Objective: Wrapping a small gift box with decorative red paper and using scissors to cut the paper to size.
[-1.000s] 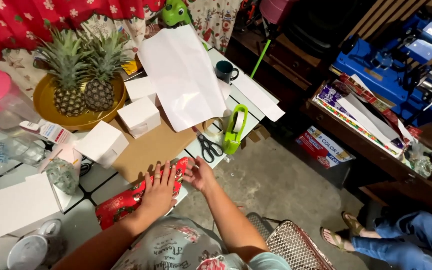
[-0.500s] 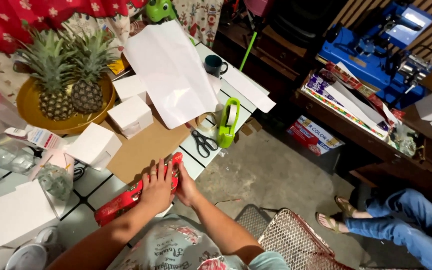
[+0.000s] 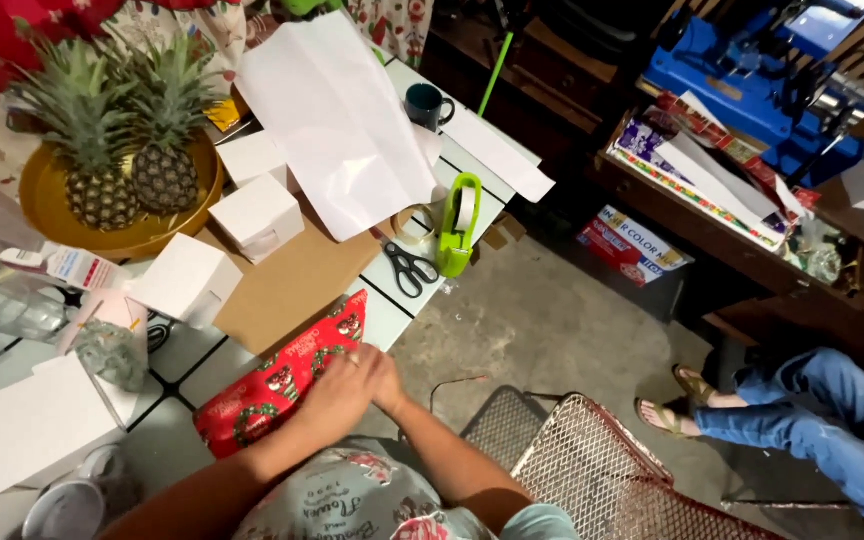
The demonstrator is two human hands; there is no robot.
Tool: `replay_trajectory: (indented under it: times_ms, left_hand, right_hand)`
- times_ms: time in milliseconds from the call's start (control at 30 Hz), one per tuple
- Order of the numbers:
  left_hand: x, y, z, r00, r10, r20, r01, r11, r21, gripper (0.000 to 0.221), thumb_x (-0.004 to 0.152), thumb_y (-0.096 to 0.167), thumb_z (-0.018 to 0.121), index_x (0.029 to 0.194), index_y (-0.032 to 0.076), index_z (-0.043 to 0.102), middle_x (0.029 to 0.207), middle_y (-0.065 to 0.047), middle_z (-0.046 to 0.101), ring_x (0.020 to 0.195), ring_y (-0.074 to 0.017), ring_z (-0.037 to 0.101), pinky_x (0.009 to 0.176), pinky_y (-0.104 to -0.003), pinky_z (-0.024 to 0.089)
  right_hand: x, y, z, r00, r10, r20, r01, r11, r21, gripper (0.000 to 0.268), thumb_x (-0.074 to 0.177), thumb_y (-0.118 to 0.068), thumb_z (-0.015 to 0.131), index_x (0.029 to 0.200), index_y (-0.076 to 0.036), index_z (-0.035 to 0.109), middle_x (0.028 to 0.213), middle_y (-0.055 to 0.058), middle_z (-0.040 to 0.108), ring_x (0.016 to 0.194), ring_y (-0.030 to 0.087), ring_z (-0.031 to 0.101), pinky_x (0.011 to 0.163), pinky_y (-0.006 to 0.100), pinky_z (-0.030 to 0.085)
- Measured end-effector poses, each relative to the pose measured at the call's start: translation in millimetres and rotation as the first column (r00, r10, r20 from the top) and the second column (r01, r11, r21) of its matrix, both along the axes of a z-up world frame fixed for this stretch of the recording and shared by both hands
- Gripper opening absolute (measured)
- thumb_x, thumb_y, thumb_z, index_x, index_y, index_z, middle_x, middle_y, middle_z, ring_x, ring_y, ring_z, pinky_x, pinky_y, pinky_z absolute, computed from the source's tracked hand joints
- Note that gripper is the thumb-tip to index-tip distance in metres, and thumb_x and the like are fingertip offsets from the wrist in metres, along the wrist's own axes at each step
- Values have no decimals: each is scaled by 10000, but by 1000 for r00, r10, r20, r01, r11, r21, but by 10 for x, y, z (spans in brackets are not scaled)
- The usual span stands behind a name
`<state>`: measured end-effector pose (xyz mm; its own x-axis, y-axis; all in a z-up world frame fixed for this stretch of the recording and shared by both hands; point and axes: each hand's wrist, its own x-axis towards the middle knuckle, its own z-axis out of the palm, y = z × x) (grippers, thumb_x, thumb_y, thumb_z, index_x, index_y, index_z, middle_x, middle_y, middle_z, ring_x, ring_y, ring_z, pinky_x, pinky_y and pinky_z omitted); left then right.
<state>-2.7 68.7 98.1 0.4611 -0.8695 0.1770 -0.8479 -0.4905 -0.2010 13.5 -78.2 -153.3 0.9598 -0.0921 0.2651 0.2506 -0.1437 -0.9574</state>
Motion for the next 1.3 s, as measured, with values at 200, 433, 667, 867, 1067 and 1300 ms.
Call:
replay_trajectory:
  times_ms: [200,433,667,867,1067,1300]
  left_hand:
    - [-178,-121,-672,798,154,-583,-297,942,-157,838,761,105,642,1518,-69,329,1477,-278,405,1322,-455,453,1137,-506,362]
    - [-162,-339,-804,241,410,-880,-358,880,312,972,893,117,615,1592,-43,-41,1663,-309,-27,1581,-402,-14,1270,-465,187]
    - [-211,-775,-1949,725,683,86,-686,727,10,552,925,271,463,1454,125,531,1562,-129,439,961,-288,459,774,-454,379]
    - [-106,-1066,-1906,333,940,72,-935,319,156,624,851,229,530,1434,11,488,842,-108,704,604,-293,645,475,-531,415]
    - [56,-1136,-1757,529,848,-21,-766,488,419,609,952,121,421,1503,-124,335,1490,-400,415,749,-623,608,328,-671,354]
    - [170,-1133,-2098,682,570,459,-704,339,624,574,1027,74,255,1561,-135,224,1566,-327,388,1439,-389,431,1143,-476,389]
  right_hand:
    - [-150,10,1673,965,254,-58,-257,966,-37,172,922,-126,678,1091,-93,685,1075,42,684,980,148,613,929,323,503]
    - [-101,-296,1521,939,311,-147,-311,950,26,946,803,149,576,1625,-115,189,1620,182,393,1497,286,397,817,225,517]
    - [79,-544,1657,869,494,-24,-400,674,-620,273,912,-113,517,1181,-84,554,1290,185,620,1441,345,475,1121,493,301]
    - [156,-664,1750,824,567,-17,-343,474,-811,359,1071,-261,415,1356,-76,532,1375,139,605,1415,316,446,1157,488,251]
    - [290,-716,1677,804,542,-245,-412,210,-887,569,1071,-370,269,1568,-109,362,1560,104,473,1561,275,216,1267,506,42]
    - [358,-722,1918,878,389,-280,-400,273,-875,818,984,-647,241,1585,-96,310,1625,79,368,1566,267,155,1235,514,38]
